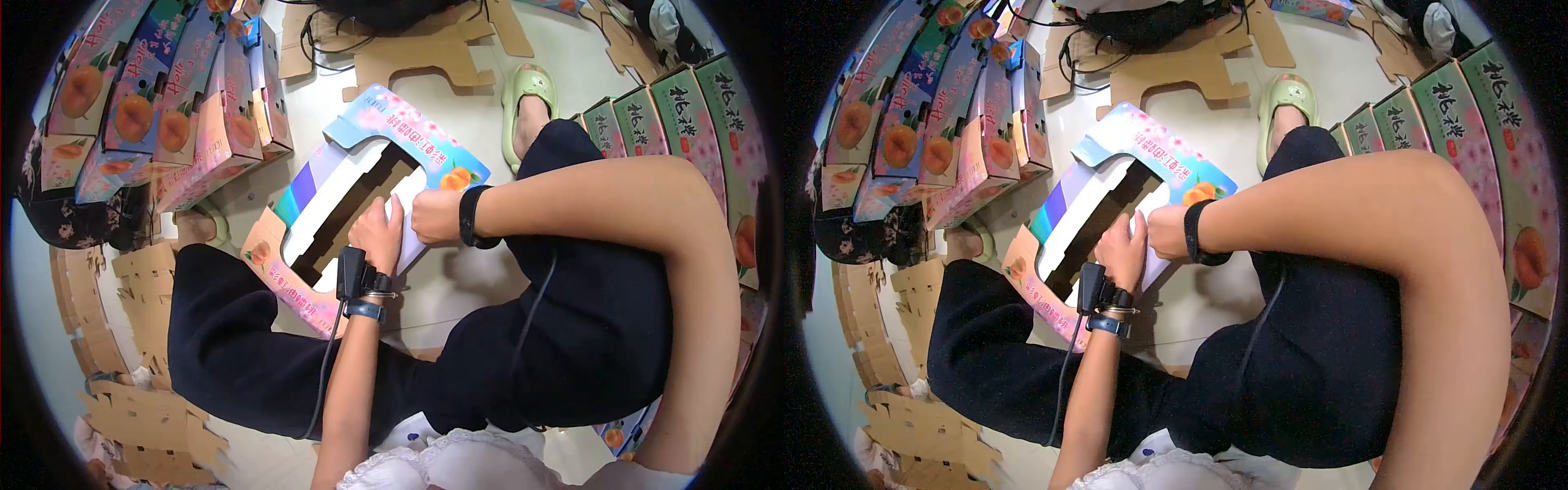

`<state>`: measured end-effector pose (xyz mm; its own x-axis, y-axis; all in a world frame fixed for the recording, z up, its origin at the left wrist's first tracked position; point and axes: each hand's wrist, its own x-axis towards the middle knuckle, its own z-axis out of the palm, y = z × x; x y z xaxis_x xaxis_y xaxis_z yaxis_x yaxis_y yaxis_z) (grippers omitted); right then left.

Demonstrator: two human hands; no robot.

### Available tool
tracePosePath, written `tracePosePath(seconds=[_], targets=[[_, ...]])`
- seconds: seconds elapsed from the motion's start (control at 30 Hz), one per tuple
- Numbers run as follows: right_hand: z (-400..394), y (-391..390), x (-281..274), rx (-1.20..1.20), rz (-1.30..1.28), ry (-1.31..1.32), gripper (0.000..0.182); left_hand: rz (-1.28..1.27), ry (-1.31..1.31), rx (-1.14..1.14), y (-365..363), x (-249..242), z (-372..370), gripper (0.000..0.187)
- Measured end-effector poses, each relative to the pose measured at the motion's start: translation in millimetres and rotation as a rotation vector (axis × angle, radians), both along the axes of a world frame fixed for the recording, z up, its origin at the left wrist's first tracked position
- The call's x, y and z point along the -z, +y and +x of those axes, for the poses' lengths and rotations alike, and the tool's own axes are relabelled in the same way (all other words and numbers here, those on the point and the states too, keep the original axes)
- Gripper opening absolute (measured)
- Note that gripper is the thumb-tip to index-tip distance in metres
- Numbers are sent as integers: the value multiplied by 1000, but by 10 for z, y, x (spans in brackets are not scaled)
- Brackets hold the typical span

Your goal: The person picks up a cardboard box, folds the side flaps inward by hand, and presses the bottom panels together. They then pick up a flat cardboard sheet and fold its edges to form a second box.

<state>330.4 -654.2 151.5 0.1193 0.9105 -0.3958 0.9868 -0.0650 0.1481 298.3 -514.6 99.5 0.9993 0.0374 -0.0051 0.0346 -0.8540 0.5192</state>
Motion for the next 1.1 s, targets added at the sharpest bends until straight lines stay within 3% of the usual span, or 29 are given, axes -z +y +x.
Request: tracePosePath(seconds=[0.1,0.23,0.3,0.73,0.9,1.1], targets=[[-19,35,-90,9,-45,-178,16,9,-4,2,5,3,3,42],[0,47,-79,-25,-38,-178,15,6,-4,2,5,11,12,42],[14,48,-52,-54,-48,-39,15,8,-14,2,1,9,9,42],[42,20,9,-104,14,101,15,45,-20,19,5,31,3,42],[-6,67,66,35,-17,181,15,19,-5,20,24,79,7,42],[-19,35,103,37,51,172,12,-38,26,38,54,62,24,43]])
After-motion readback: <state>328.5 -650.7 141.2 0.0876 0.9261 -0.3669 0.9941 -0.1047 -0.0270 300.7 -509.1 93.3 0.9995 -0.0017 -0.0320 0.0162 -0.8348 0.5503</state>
